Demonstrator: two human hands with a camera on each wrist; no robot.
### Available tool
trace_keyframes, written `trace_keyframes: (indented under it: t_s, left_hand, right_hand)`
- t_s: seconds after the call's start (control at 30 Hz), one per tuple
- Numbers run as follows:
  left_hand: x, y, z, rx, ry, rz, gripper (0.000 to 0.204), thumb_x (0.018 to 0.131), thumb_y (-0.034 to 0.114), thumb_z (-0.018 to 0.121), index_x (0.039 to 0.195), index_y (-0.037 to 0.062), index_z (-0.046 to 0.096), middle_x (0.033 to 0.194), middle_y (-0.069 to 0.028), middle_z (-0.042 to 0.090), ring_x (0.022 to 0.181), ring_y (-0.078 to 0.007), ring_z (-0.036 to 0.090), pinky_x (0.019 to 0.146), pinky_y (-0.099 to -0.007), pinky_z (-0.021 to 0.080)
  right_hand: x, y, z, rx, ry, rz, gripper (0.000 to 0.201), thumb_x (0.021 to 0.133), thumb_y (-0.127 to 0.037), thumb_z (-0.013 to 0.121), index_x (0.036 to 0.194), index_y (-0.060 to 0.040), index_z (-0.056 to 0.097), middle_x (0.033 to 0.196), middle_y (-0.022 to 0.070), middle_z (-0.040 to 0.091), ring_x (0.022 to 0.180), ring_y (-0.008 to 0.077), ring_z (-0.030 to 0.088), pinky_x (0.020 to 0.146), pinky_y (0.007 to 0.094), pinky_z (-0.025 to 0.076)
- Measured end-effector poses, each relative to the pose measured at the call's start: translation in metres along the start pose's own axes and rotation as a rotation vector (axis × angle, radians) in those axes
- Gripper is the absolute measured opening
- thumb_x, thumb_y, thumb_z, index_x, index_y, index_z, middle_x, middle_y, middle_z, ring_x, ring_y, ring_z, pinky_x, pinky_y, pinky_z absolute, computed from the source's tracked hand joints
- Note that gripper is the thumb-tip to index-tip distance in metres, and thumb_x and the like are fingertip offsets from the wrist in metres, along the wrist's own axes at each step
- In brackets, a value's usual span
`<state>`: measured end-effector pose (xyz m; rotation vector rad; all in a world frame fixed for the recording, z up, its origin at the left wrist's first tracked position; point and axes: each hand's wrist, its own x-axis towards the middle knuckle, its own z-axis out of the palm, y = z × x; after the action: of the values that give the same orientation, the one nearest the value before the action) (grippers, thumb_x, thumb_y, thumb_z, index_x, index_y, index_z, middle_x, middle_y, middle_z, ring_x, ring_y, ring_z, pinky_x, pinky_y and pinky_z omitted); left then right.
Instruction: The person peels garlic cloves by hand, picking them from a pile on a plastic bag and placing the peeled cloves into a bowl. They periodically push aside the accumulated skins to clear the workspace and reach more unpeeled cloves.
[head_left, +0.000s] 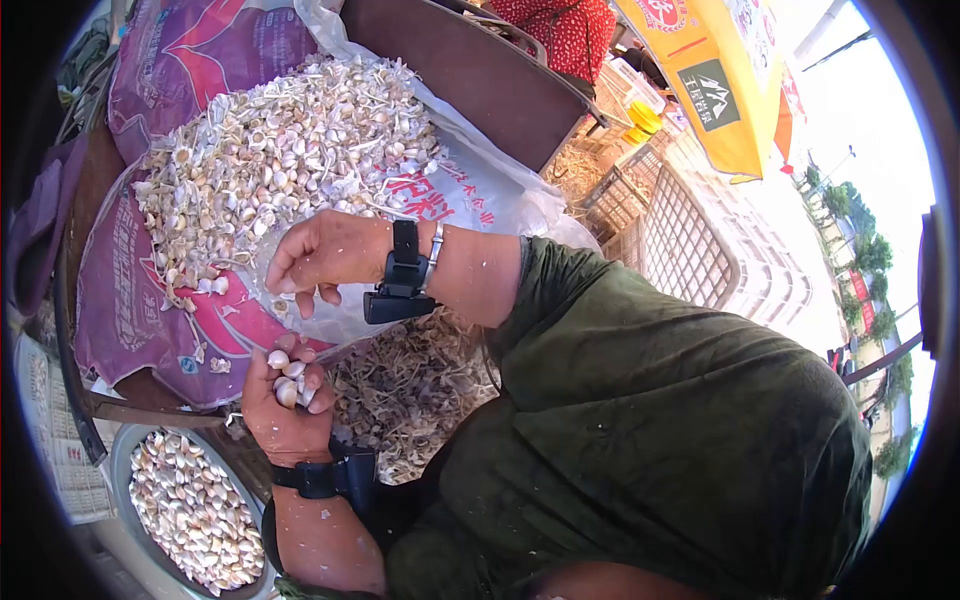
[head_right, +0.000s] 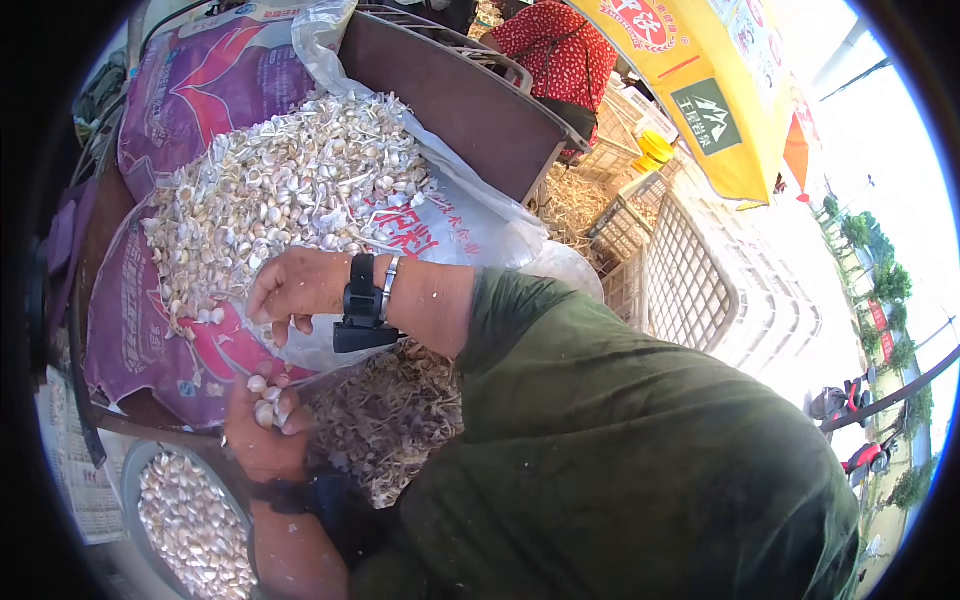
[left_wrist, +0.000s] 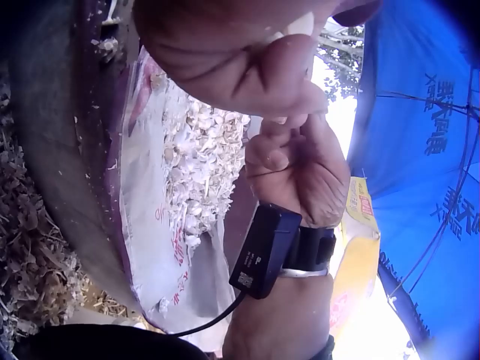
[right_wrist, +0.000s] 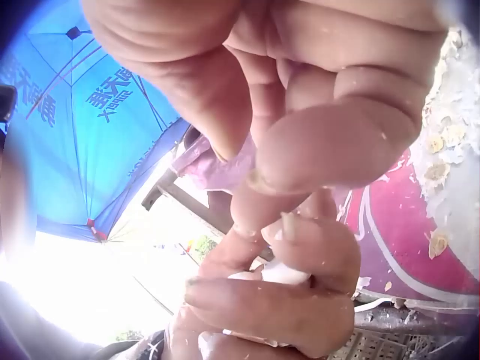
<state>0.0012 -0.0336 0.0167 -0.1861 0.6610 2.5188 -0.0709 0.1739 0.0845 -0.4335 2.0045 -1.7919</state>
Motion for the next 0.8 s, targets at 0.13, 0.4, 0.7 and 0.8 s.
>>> trace_keyframes:
  t_s: [0.13, 0.4, 0.7, 0.8]
  left_hand:
    - [-0.034, 0.019, -0.004, -0.093, -0.181, 0.090, 0.031, 0.099, 0.028, 0.048, 0.109, -0.0003, 0.057, 0.095, -0.0128, 0.054, 0.069, -0.0162, 0.051, 0.044, -0.0268, 0.042]
    - [-0.146, 0.116, -0.092, -0.147, 0.063, 0.343, 0.029, 0.100, 0.017, 0.046, 0.116, -0.0058, 0.052, 0.108, -0.0171, 0.054, 0.078, -0.0153, 0.054, 0.046, -0.0244, 0.040]
    - [-0.208, 0.136, -0.107, 0.466, 1.037, 0.542, 0.072, 0.090, 0.056, 0.041, 0.150, 0.0185, 0.027, 0.156, -0.0112, 0.024, 0.144, -0.0231, 0.021, 0.116, -0.0490, 0.020]
    - [-0.207, 0.124, -0.089, 0.281, 0.936, 0.589, 0.059, 0.094, 0.039, 0.035, 0.146, 0.0108, 0.033, 0.155, -0.0137, 0.025, 0.143, -0.0338, 0.023, 0.112, -0.0600, 0.024]
  right_hand:
    - [-0.012, 0.006, -0.043, 0.037, 0.292, 0.053, 0.017, 0.086, -0.008, 0.062, 0.100, 0.0017, 0.067, 0.088, 0.0071, 0.069, 0.074, 0.0144, 0.070, 0.052, 0.0246, 0.051]
    - [-0.038, 0.035, -0.069, -0.283, 0.388, 0.212, 0.020, 0.084, -0.010, 0.061, 0.098, 0.0034, 0.065, 0.085, 0.0101, 0.069, 0.073, 0.0164, 0.072, 0.050, 0.0261, 0.054]
    - [0.030, 0.101, -0.094, -1.311, 0.081, 0.006, 0.014, 0.074, -0.013, 0.068, 0.085, -0.0054, 0.073, 0.084, 0.0121, 0.072, 0.075, 0.0271, 0.069, 0.066, 0.0368, 0.056]
    - [0.055, 0.131, -0.097, -1.552, 0.094, 0.041, 0.018, 0.075, -0.017, 0.067, 0.089, -0.0087, 0.075, 0.093, 0.0107, 0.071, 0.089, 0.0288, 0.068, 0.078, 0.0393, 0.055]
